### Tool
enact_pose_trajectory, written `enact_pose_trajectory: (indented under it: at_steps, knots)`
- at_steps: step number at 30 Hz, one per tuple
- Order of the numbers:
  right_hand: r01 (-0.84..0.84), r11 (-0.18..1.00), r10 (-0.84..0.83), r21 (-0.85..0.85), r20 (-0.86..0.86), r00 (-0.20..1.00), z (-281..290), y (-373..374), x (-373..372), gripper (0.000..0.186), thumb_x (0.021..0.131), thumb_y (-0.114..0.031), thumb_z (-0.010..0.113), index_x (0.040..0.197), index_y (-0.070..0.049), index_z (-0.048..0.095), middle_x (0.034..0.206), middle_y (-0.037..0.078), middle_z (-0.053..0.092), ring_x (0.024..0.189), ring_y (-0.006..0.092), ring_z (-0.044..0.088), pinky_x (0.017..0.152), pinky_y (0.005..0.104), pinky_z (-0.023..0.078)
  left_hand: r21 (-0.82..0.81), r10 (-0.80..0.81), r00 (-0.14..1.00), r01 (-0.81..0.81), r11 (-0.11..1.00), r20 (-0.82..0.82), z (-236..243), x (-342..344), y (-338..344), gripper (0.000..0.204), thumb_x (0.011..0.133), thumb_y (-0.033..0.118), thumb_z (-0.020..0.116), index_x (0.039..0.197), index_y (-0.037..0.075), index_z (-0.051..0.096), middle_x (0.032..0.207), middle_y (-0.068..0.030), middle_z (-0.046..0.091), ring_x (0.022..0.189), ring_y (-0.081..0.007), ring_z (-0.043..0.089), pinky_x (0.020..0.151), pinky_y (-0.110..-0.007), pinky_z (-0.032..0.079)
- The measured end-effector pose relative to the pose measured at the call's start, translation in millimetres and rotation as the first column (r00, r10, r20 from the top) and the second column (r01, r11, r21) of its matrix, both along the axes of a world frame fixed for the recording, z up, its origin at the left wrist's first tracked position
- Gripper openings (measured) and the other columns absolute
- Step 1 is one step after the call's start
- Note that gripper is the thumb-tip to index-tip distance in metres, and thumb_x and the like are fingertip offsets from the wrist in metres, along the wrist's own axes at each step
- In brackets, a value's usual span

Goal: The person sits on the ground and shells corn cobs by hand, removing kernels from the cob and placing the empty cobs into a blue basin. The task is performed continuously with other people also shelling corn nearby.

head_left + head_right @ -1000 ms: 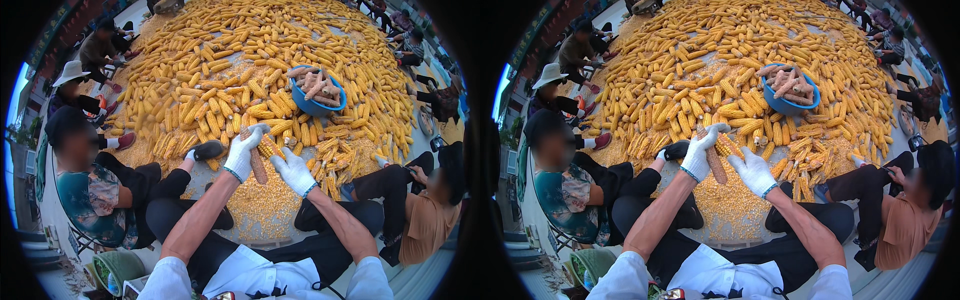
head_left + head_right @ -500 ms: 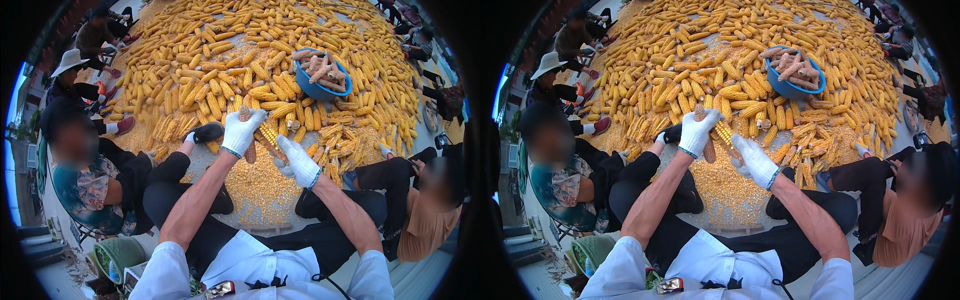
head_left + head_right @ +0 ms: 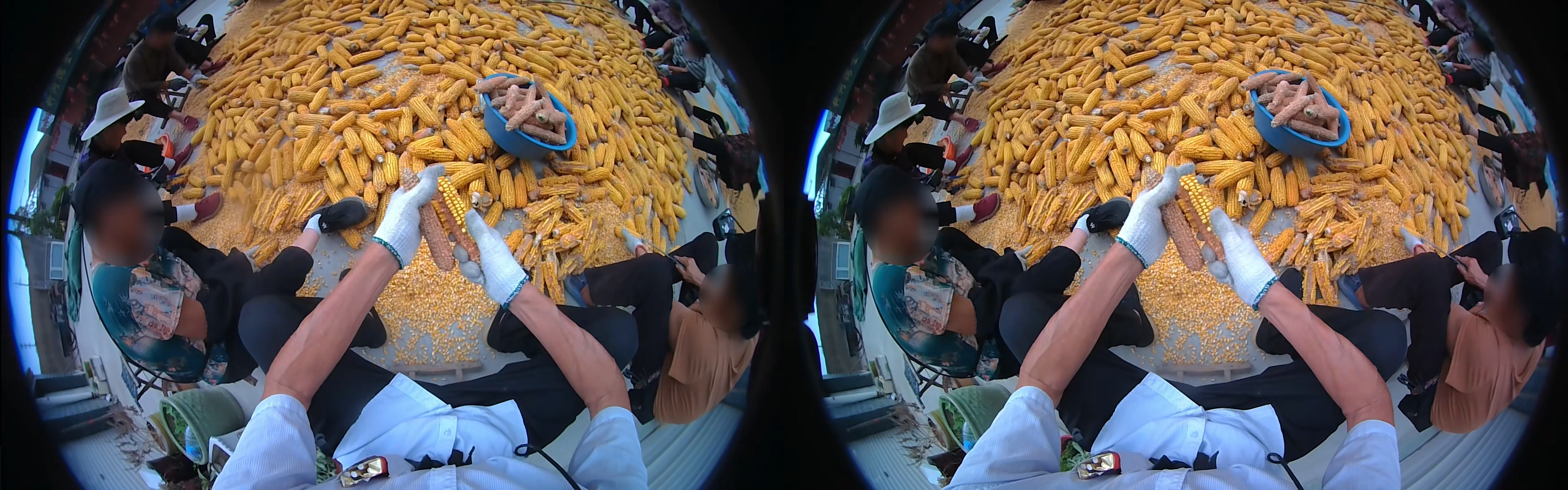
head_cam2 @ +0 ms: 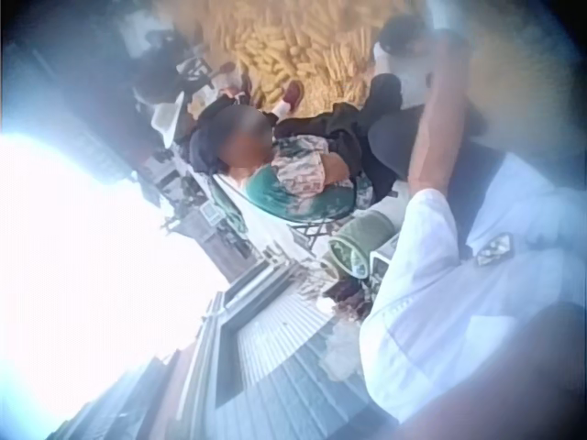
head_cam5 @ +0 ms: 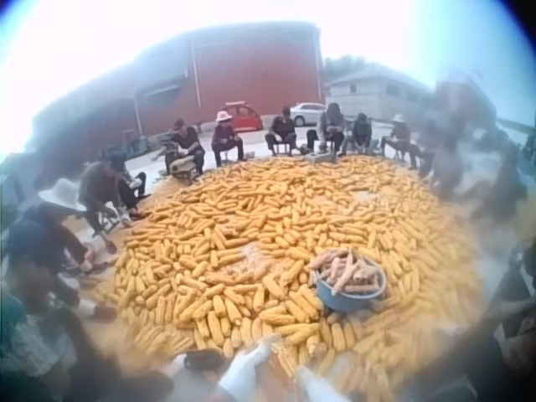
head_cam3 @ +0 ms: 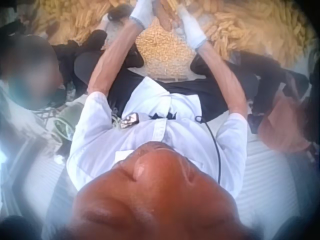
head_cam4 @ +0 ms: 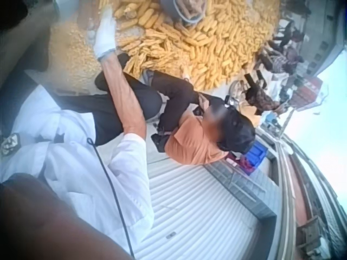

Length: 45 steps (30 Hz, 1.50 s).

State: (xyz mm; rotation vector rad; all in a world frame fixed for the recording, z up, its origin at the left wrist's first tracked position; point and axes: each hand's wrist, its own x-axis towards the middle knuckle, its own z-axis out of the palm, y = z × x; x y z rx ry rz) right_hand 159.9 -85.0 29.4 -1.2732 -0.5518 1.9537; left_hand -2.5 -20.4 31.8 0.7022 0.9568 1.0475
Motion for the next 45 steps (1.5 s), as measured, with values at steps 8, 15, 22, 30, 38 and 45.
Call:
enact_pose_trajectory:
  at_steps: [8, 15, 22, 30, 38, 45]
  knots:
    - [-0.1, 0.967, 0.01, 0.234, 0.359, 0.933, -40.6, -6.4, -12.6, 0.042, 0.105, -0.048, 0.051, 0.107, -0.006, 0.053, 0.072, 0.003, 0.051, 0.046, 0.0092, 0.041, 0.04, 0.0257, 0.031, -0.169, 0.073, 0.997, -0.079, 0.983, -0.04, -12.8, 12.4, -5.2, 0.039, 0.1, 0.038, 0.066, 0.119, 0.004, 0.067, 0.111, -0.006, 0.067, 0.1, -0.0188, 0.062, 0.093, -0.036, 0.049]
    - [-0.074, 0.994, 0.081, -0.075, 0.083, 0.993, -10.9, -5.8, -16.7, 0.043, 0.104, -0.055, 0.05, 0.096, -0.013, 0.05, 0.069, 0.001, 0.048, 0.045, 0.0085, 0.035, 0.04, 0.0271, 0.025, 0.12, 0.212, 0.923, -0.182, 0.976, -0.322, -35.1, 5.5, -11.4, 0.023, 0.094, 0.025, 0.073, 0.098, 0.002, 0.069, 0.088, 0.0007, 0.066, 0.08, -0.0086, 0.056, 0.076, -0.027, 0.046]
    - [-0.077, 0.986, 0.038, -0.149, -0.252, 0.967, -13.2, -2.8, -14.2, 0.046, 0.101, -0.064, 0.047, 0.097, -0.018, 0.051, 0.063, -0.001, 0.049, 0.041, 0.0078, 0.034, 0.038, 0.0242, 0.023, 0.258, 0.196, 0.868, -0.082, 0.963, -0.457, -25.8, 1.4, -4.5, 0.035, 0.097, 0.033, 0.07, 0.103, -0.001, 0.071, 0.087, -0.0013, 0.068, 0.079, -0.0094, 0.059, 0.073, -0.029, 0.048]
    - [0.055, 0.992, -0.07, -0.11, -0.142, 0.987, -25.8, 2.5, -6.0, 0.045, 0.105, -0.06, 0.043, 0.106, -0.016, 0.054, 0.065, 0.0, 0.053, 0.041, 0.0089, 0.04, 0.036, 0.0227, 0.026, 0.094, 0.034, 0.981, -0.016, 0.995, -0.191, -17.0, 5.9, -12.3, 0.073, 0.1, 0.044, 0.065, 0.153, 0.001, 0.041, 0.156, -0.0161, 0.044, 0.143, -0.0232, 0.042, 0.119, -0.037, 0.032]
    - [-0.06, 0.972, -0.028, -0.229, -0.361, 0.932, -25.4, -3.4, -9.0, 0.054, 0.104, -0.064, 0.039, 0.101, -0.013, 0.056, 0.061, 0.001, 0.052, 0.038, 0.0095, 0.039, 0.035, 0.0229, 0.027, 0.181, 0.158, 0.915, -0.096, 0.979, -0.371, -39.1, 13.8, -19.7, 0.041, 0.098, 0.025, 0.069, 0.131, 0.003, 0.06, 0.11, -0.0063, 0.065, 0.096, -0.0133, 0.059, 0.087, -0.029, 0.049]
    - [-0.092, 0.989, 0.058, -0.116, -0.264, 0.963, -6.3, 3.0, -0.5, 0.055, 0.103, -0.063, 0.043, 0.105, -0.01, 0.055, 0.063, 0.0, 0.054, 0.04, 0.0096, 0.043, 0.036, 0.0237, 0.03, 0.164, 0.161, 0.942, -0.116, 0.98, -0.294, -21.3, 10.7, -1.7, 0.026, 0.098, 0.025, 0.07, 0.109, 0.001, 0.068, 0.096, 0.0001, 0.067, 0.088, -0.0092, 0.058, 0.08, -0.027, 0.048]
